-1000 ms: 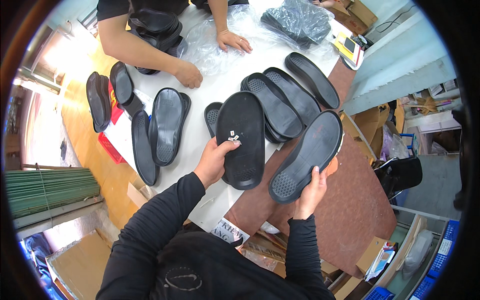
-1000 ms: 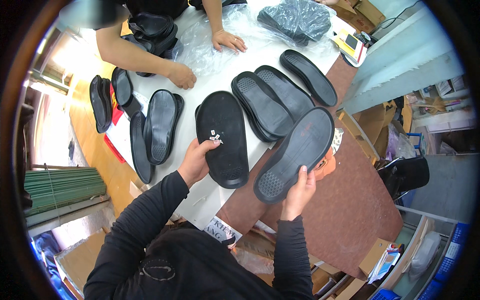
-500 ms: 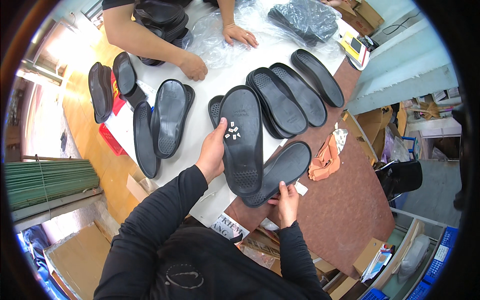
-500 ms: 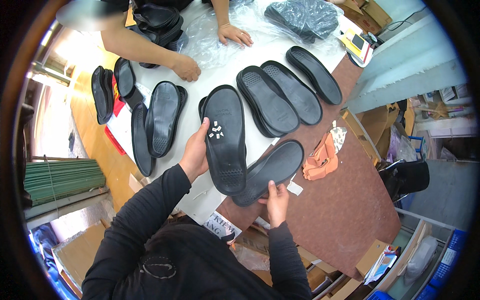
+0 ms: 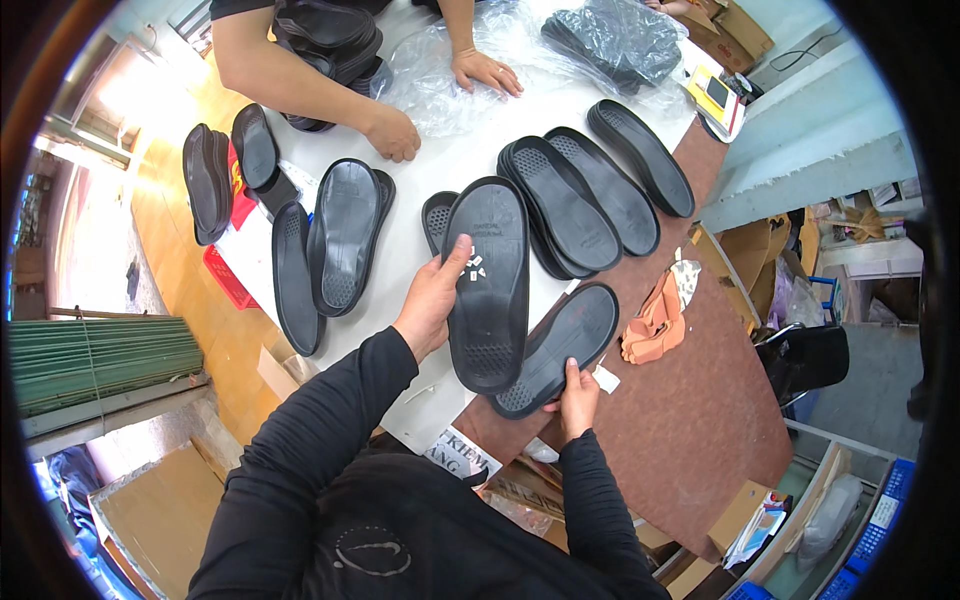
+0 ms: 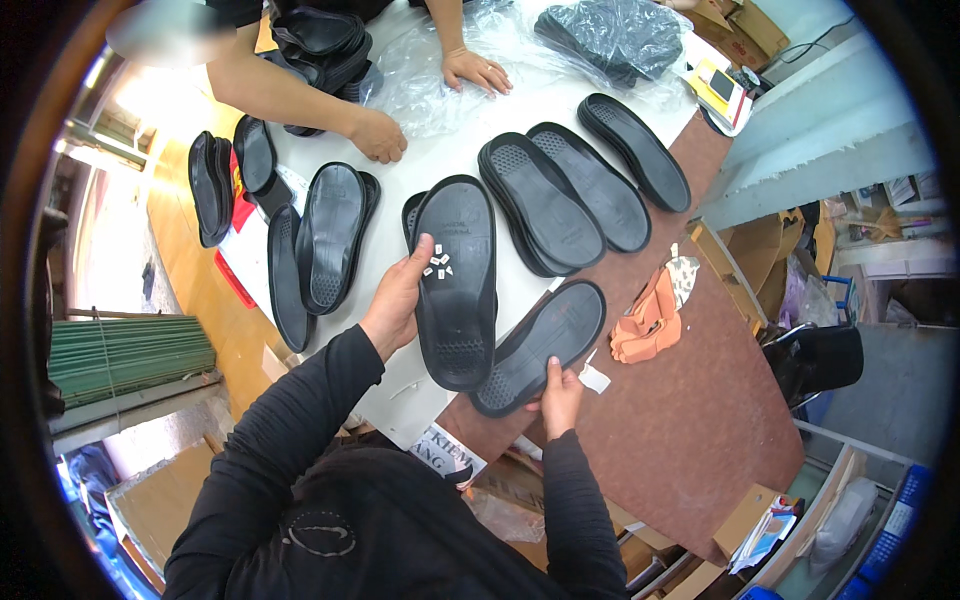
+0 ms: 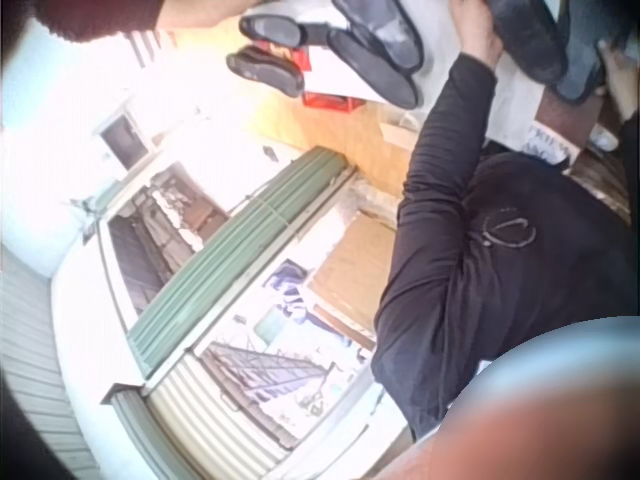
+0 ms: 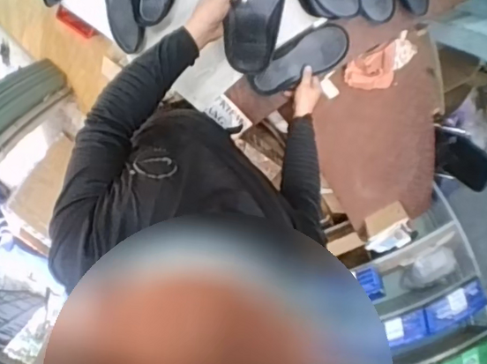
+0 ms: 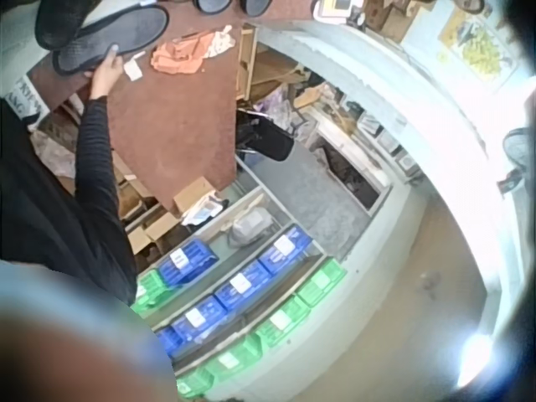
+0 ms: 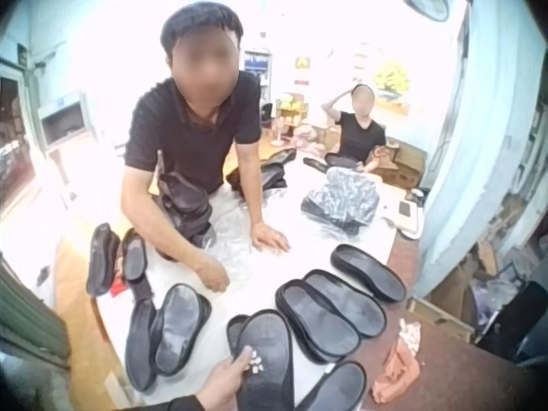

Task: The person picks up black slippers from the floor, stacks them into piles, and then moves to a table to arrange them in rows. The person handles the slippers by hand, organizing them into neat stacks and lines.

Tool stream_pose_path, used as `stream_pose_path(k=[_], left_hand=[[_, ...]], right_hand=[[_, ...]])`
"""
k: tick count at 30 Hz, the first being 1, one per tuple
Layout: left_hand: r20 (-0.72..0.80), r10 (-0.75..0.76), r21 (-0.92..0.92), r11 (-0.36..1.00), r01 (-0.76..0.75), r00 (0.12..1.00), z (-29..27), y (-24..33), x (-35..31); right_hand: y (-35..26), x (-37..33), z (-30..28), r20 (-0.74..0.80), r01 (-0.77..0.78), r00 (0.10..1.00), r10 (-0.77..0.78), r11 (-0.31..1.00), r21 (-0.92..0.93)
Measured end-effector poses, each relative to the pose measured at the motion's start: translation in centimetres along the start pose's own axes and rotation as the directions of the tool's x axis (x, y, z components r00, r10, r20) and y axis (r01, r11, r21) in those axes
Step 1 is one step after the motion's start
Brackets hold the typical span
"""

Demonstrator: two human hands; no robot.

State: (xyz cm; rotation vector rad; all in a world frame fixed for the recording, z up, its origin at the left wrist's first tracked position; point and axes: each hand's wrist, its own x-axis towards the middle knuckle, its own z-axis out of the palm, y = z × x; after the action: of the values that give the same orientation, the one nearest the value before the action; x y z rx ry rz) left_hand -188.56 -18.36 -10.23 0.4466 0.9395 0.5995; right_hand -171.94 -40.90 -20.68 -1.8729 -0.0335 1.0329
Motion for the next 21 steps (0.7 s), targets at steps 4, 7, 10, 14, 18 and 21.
stream_pose_path(k=[4, 7, 10, 14, 18, 21], left_hand=[[0.031, 0.005, 0.069, 0.998, -0.007, 0.999, 0.2, -0.1, 0.1], [0.017, -0.007, 0.131, 0.991, 0.004, 1.0, 0.4, -0.6, 0.2], [0.008, 0.035, 0.179, 0.983, -0.036, 0.999, 0.5, -1.0, 0.2], [-0.018, 0.086, 0.272, 0.959, -0.078, 0.996, 0.6, -1.2, 0.0], [0.038, 0.049, 0.208, 0.977, -0.056, 0.998, 0.6, -0.8, 0.1], [0.082, -0.011, 0.081, 0.997, 0.004, 0.997, 0.3, -0.7, 0.5]], right_hand=[[-0.3, 0.0, 0.0, -0.013, -0.011, 1.0, 0.011, 1.0, -0.022], [-0.3, -0.1, 0.0, -0.022, 0.004, 1.0, -0.004, 1.0, -0.024], [-0.3, -0.1, 0.1, -0.015, 0.017, 1.0, -0.018, 1.0, -0.011], [-0.2, 0.0, 0.0, -0.016, 0.021, 1.0, -0.021, 1.0, -0.014], [-0.3, -0.1, 0.0, -0.017, 0.001, 1.0, -0.001, 1.0, -0.023], [-0.4, -0.2, -0.1, -0.008, 0.003, 1.0, -0.003, 1.0, -0.029]])
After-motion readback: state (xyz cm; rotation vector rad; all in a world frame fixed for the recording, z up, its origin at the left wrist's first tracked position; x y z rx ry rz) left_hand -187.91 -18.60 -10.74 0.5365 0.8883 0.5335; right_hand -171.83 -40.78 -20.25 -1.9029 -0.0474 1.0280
